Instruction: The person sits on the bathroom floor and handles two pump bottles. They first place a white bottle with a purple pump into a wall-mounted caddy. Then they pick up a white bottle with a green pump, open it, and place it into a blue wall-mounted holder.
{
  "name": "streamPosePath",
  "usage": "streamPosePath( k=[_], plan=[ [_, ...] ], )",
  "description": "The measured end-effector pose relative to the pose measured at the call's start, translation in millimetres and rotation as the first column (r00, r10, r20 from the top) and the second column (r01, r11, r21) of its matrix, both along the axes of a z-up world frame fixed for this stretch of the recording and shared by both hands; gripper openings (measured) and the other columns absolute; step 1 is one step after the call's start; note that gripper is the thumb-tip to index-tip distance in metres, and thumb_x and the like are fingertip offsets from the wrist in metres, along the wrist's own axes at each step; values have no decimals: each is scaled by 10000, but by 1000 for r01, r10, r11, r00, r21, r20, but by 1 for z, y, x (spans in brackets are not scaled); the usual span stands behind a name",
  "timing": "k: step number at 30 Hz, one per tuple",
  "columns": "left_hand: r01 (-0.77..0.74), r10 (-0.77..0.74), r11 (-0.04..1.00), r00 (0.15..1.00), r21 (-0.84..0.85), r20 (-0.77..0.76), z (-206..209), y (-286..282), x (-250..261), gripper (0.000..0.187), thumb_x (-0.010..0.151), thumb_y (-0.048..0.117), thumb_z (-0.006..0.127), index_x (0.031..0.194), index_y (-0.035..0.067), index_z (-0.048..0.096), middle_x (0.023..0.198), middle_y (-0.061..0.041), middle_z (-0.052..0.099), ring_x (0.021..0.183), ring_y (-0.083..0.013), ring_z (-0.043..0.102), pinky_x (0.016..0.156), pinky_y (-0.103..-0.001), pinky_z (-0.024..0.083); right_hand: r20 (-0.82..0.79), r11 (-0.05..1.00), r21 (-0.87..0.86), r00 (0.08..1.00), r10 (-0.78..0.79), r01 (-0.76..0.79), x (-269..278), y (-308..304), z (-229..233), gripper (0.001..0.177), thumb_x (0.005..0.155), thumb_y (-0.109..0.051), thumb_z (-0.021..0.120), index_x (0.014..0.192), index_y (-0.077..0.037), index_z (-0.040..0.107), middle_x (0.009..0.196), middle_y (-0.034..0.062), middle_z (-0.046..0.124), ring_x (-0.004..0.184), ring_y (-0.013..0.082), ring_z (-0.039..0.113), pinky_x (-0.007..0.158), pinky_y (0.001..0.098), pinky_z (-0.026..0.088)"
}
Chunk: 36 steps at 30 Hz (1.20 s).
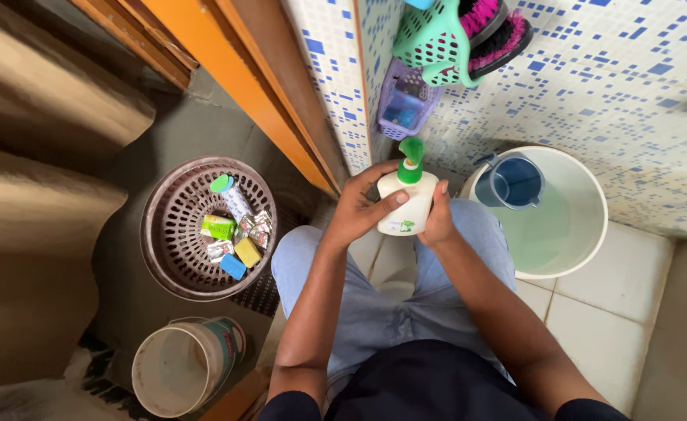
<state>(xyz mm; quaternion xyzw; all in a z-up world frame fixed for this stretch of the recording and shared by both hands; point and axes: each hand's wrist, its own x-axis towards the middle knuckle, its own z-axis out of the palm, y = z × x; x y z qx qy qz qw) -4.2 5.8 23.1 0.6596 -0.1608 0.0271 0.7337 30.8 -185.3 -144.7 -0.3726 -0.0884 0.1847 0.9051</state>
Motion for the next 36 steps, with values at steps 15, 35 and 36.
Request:
streamPosePath(
  k=[15, 35, 36],
  plan=[
    [-135, 142, 976, 989, -173, 33, 16, 21, -8, 516, 989, 186, 734, 1425, -25, 555, 1296, -117, 681, 1202, -158, 633, 1062, -307, 493, 555, 811, -428, 825, -112, 398, 6, 29, 97, 748, 1056, -662, 459, 1215, 38, 671, 1024, 91, 741, 908, 153, 698, 802, 301, 558],
    [-113, 43, 975, 940, 191, 339, 324, 23, 10, 668, 907, 534, 704, 1352, 36, 670, 1570, -216, 522, 1503, -409, 512, 1308, -569, 279, 898, 717, -256, 434, -72, 648, -3, 44, 444, 644, 854, -608, 736, 1133, -34, 657, 1039, 113, 748, 963, 330, 750, 871, 413, 586],
    [-77, 26, 982, 960, 174, 277, 336, 23, 2, 618, 922, 441, 738, 1372, 26, 657, 1558, -223, 531, 1503, -418, 506, 1275, -548, 380, 881, 719, -283, 468, -66, 634, -9, 40, 458, 644, 850, -613, 727, 1132, -39, 660, 1049, 115, 738, 960, 328, 747, 861, 408, 585]
  ],
)
